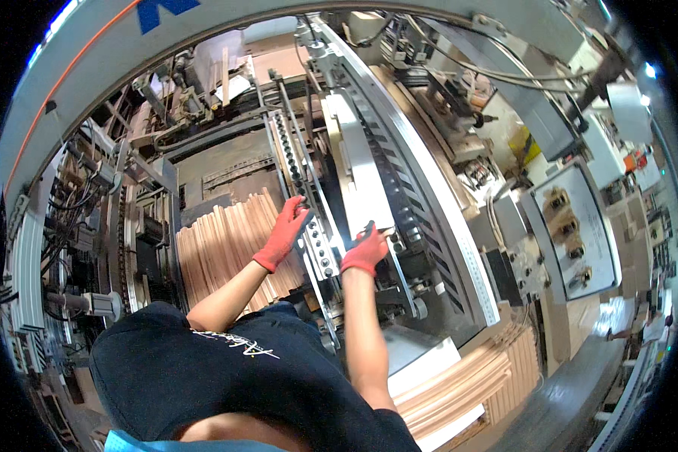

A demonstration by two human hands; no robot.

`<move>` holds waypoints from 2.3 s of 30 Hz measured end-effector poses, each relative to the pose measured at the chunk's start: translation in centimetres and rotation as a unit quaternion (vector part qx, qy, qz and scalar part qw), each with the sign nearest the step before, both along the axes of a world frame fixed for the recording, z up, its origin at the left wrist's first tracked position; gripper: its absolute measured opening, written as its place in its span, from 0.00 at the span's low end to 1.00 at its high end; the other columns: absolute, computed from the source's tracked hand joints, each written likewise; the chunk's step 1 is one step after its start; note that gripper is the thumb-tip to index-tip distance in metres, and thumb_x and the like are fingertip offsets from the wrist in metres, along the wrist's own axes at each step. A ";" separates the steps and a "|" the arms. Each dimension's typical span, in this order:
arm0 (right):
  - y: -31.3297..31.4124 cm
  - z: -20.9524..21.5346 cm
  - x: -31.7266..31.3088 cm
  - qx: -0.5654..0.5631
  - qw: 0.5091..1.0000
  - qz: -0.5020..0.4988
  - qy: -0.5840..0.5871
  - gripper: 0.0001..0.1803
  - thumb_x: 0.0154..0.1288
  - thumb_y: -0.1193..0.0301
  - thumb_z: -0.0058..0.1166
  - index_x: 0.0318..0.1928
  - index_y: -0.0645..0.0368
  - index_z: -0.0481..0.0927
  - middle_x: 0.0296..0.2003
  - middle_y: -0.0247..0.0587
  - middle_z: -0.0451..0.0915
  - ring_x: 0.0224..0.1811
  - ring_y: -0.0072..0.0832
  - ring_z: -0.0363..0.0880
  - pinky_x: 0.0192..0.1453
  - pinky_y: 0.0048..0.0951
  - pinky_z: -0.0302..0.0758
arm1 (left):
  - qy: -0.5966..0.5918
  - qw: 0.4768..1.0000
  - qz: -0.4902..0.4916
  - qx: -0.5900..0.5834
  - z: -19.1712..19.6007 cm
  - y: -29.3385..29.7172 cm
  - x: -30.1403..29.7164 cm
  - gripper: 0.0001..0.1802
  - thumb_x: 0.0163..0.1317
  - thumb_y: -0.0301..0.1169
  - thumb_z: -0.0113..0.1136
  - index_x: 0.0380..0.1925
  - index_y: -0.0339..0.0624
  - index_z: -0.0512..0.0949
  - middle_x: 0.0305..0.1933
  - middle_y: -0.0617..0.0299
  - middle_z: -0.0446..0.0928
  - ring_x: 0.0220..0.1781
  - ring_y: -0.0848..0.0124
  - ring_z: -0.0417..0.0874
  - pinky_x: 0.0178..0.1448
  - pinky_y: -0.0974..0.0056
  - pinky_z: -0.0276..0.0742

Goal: The person picks up wooden slats from a stack and feeds them individually into a woodworking machine.

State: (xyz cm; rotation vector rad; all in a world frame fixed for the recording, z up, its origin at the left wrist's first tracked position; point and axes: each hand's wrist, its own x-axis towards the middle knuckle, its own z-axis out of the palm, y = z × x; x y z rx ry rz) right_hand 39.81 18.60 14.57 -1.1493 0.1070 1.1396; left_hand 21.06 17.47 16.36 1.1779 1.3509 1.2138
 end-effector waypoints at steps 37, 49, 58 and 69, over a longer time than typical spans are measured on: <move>-0.7 0.4 -2.6 0.038 0.694 0.271 -0.666 0.21 0.65 0.61 0.52 0.56 0.55 0.74 0.39 0.54 0.84 0.43 0.53 0.82 0.46 0.51 0.76 | 0.320 0.946 -0.034 0.023 0.7 0.3 0.4 0.48 0.46 0.46 0.68 0.68 0.43 0.63 0.71 0.38 0.61 0.73 0.43 0.60 0.73 0.45 0.59; -7.6 0.1 -1.0 -0.071 0.607 0.244 -0.753 0.24 0.61 0.64 0.57 0.58 0.55 0.73 0.42 0.49 0.83 0.43 0.51 0.82 0.46 0.51 0.76 | 0.372 0.925 -0.070 0.024 2.5 -0.4 0.0 0.48 0.44 0.51 0.70 0.67 0.48 0.64 0.67 0.41 0.63 0.72 0.45 0.60 0.71 0.44 0.59; -10.8 2.0 0.7 -0.046 0.665 0.222 -0.712 0.22 0.62 0.69 0.53 0.58 0.57 0.75 0.48 0.51 0.82 0.49 0.50 0.81 0.51 0.44 0.76 | 0.235 0.965 -0.063 0.093 6.9 -1.8 -0.9 0.44 0.53 0.50 0.68 0.67 0.41 0.64 0.65 0.38 0.67 0.65 0.47 0.70 0.70 0.52 0.63; -18.2 9.1 -6.0 0.214 0.531 0.167 -0.802 0.22 0.57 0.77 0.61 0.54 0.59 0.76 0.53 0.50 0.78 0.49 0.48 0.81 0.49 0.41 0.79 | -0.489 0.861 -0.120 -0.068 11.2 -2.9 -2.4 0.41 0.67 0.67 0.45 0.64 0.44 0.64 0.49 0.51 0.75 0.48 0.59 0.81 0.53 0.50 0.79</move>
